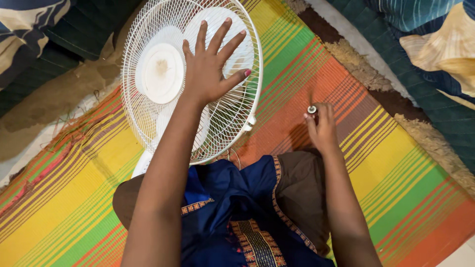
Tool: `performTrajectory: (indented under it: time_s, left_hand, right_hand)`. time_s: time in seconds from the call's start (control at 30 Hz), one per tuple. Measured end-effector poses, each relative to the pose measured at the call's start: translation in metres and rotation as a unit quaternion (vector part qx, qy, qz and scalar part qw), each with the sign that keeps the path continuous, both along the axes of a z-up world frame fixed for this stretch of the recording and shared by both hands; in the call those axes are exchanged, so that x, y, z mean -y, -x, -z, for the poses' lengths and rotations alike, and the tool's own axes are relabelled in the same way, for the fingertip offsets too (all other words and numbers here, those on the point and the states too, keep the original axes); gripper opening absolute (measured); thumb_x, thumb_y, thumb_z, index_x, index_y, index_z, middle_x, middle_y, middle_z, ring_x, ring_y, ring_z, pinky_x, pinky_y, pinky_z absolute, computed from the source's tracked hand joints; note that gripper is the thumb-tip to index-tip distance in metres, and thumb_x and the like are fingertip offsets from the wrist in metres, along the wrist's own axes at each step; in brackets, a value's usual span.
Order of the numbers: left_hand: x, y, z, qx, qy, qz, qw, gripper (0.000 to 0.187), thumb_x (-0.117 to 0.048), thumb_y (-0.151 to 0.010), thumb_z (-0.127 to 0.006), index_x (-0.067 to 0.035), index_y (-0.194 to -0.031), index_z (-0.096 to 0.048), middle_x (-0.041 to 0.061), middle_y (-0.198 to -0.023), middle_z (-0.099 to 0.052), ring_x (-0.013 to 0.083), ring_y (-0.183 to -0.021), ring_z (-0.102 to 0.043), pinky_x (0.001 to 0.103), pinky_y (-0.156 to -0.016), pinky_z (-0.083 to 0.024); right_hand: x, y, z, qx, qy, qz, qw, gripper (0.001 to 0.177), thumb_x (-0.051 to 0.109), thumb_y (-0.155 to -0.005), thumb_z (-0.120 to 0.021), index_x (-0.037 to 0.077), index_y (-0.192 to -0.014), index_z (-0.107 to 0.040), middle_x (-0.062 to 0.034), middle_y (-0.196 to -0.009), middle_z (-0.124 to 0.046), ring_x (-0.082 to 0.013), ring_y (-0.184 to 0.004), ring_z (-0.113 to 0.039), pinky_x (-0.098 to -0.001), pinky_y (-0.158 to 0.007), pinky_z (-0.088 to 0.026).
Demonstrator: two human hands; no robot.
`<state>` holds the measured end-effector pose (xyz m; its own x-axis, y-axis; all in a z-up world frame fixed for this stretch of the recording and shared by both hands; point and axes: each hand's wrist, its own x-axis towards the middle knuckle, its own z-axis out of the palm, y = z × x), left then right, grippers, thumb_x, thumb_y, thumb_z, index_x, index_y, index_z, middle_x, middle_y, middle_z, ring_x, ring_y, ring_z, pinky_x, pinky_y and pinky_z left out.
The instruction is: The person assembles a white table fan by attaching the front grille to the fan head and securing it with a screw. They use a screwdriver to tighten the screw at the base of the fan head.
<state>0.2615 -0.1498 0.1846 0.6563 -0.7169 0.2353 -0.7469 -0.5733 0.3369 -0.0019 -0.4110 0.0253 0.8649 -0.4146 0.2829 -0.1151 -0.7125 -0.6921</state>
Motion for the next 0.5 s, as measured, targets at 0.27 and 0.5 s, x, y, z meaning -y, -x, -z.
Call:
performTrajectory:
  time_s: [0.27,0.5]
  left_hand:
    - [-0.01,-0.002,-0.003,0.012,-0.002,0.046,0.999,0.091,-0.074,-0.076,-0.073,-0.041,-0.158,-0.047,-0.003,-0.17,-0.03,0.0469,-0.155,-0.018,0.086,-0.108,-0.015]
    - [-0.031,-0.01,-0.004,-0.004,0.033,0.098,0.995,0.093,-0.071,-0.073,-0.079,-0.038,-0.156,-0.054,-0.002,-0.17,-0.035,0.046,-0.156,-0.021,0.084,-0.112,-0.015]
  right_hand:
    - [-0.001,-0.009,-0.106,0.124,0.315,-0.086,0.937,0.032,0.006,-0.084,-0.082,0.014,-0.114,-0.071,-0.0027,-0.115,-0.065,-0.0267,-0.112,-0.061,-0.051,-0.106,-0.042]
    - [-0.006,-0.015,-0.143,0.165,0.406,-0.1,0.893,0.015,0.016,-0.096,-0.088,0.02,-0.104,-0.075,0.0038,-0.107,-0.067,-0.0185,-0.109,-0.062,-0.0568,-0.117,-0.028]
